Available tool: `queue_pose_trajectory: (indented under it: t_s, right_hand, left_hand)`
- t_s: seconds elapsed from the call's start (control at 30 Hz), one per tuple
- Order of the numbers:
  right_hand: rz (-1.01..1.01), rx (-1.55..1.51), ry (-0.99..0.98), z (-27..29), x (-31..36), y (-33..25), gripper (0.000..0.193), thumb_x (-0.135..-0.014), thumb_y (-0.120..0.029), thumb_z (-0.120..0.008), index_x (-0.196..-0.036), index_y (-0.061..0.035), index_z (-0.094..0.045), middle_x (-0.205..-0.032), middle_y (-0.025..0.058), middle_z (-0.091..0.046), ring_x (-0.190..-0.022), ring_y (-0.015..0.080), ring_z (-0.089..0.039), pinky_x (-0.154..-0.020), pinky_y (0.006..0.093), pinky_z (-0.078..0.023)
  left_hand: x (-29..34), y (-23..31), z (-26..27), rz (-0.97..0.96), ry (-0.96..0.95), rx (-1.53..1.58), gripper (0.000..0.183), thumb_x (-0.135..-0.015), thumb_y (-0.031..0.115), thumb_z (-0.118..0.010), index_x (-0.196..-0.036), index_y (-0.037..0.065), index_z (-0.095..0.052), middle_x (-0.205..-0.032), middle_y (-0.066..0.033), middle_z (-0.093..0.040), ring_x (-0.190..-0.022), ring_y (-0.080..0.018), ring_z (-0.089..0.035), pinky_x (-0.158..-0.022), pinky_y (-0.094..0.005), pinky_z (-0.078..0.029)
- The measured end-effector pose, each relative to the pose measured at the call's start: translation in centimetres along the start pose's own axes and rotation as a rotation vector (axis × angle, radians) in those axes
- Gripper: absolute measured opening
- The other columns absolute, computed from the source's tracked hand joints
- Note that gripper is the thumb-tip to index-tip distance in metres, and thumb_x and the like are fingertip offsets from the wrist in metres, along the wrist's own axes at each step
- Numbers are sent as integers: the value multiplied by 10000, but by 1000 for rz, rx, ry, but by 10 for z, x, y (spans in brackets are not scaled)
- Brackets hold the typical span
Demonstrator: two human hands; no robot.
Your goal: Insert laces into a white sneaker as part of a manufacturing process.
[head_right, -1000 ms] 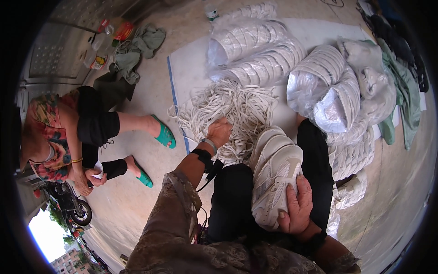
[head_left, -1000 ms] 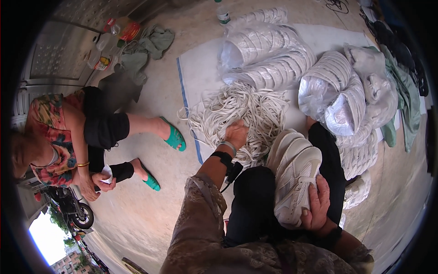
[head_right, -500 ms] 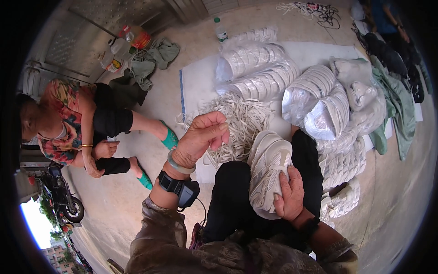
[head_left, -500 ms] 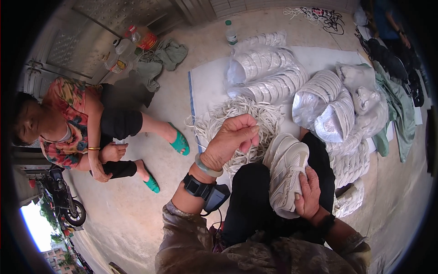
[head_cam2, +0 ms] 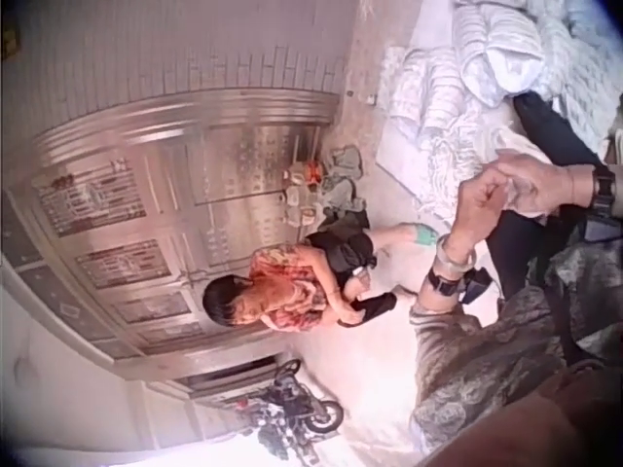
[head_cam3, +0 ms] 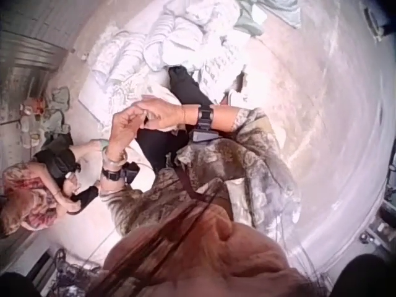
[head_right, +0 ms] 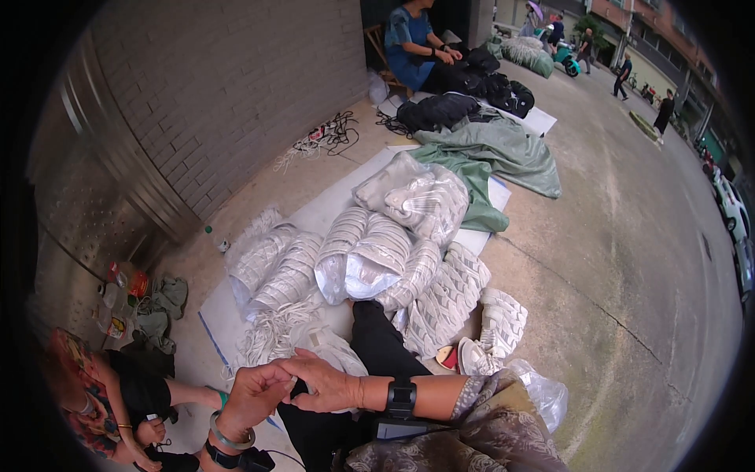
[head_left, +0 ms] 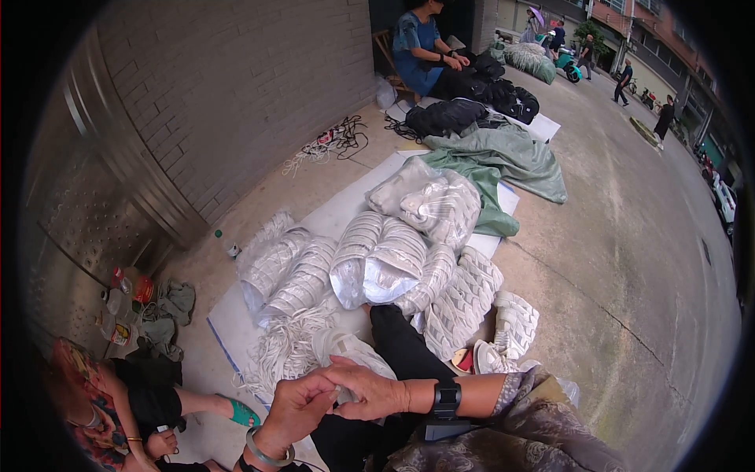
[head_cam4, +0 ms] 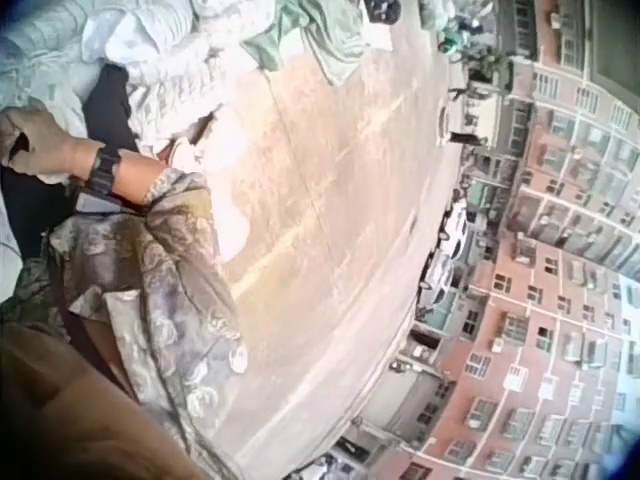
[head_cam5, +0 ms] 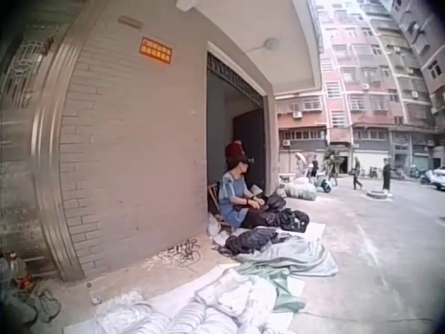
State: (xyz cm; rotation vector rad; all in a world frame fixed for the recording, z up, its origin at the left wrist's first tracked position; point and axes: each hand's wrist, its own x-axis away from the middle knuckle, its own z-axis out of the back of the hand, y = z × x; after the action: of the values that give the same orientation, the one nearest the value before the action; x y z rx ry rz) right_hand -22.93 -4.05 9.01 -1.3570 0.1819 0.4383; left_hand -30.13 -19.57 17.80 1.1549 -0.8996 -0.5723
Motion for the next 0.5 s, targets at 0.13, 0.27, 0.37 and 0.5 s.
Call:
queue_pose_trajectory:
  t_s: [0.13, 0.27, 0.37, 0.5]
  right_hand:
    - [-58, -5, -72, 15, 11, -12, 321, -810, -146, -617, -1109, -43, -561, -895, 90, -608, -870, 245, -583, -799, 373, -436]
    - [-204, -167, -228, 24, 20, -15, 181, -818, -195, -605, -926, -54, -569, -661, 69, -532, -632, 205, -543, -581, 335, -399]
    - [-98, 7, -156, 25, 24, -20, 160, -874, -203, -552, -843, -46, -538, -662, 129, -541, -620, 320, -557, -569, 379, -414]
    - [-4, 453, 97, 44, 25, -32, 180, -895, -197, -529, -789, -52, -515, -691, 150, -557, -658, 358, -578, -583, 427, -438]
  left_hand:
    - [9, -7, -6, -29, 15, -77, 40, -874, 46, -621, -857, 28, -651, -657, 11, -623, -504, -8, -473, -435, -162, -340]
    - [15, -11, -9, 66, 1, -123, 35, -870, 62, -639, -860, 34, -657, -645, 19, -622, -505, -5, -472, -429, -171, -339]
    - [16, -17, -9, 56, -7, -175, 71, -869, 96, -655, -828, 38, -658, -631, 33, -610, -496, -3, -458, -424, -178, -340]
    - [11, -42, 7, 94, 12, -377, 157, -849, 149, -673, -781, 9, -651, -575, 10, -573, -557, -36, -516, -494, -226, -407]
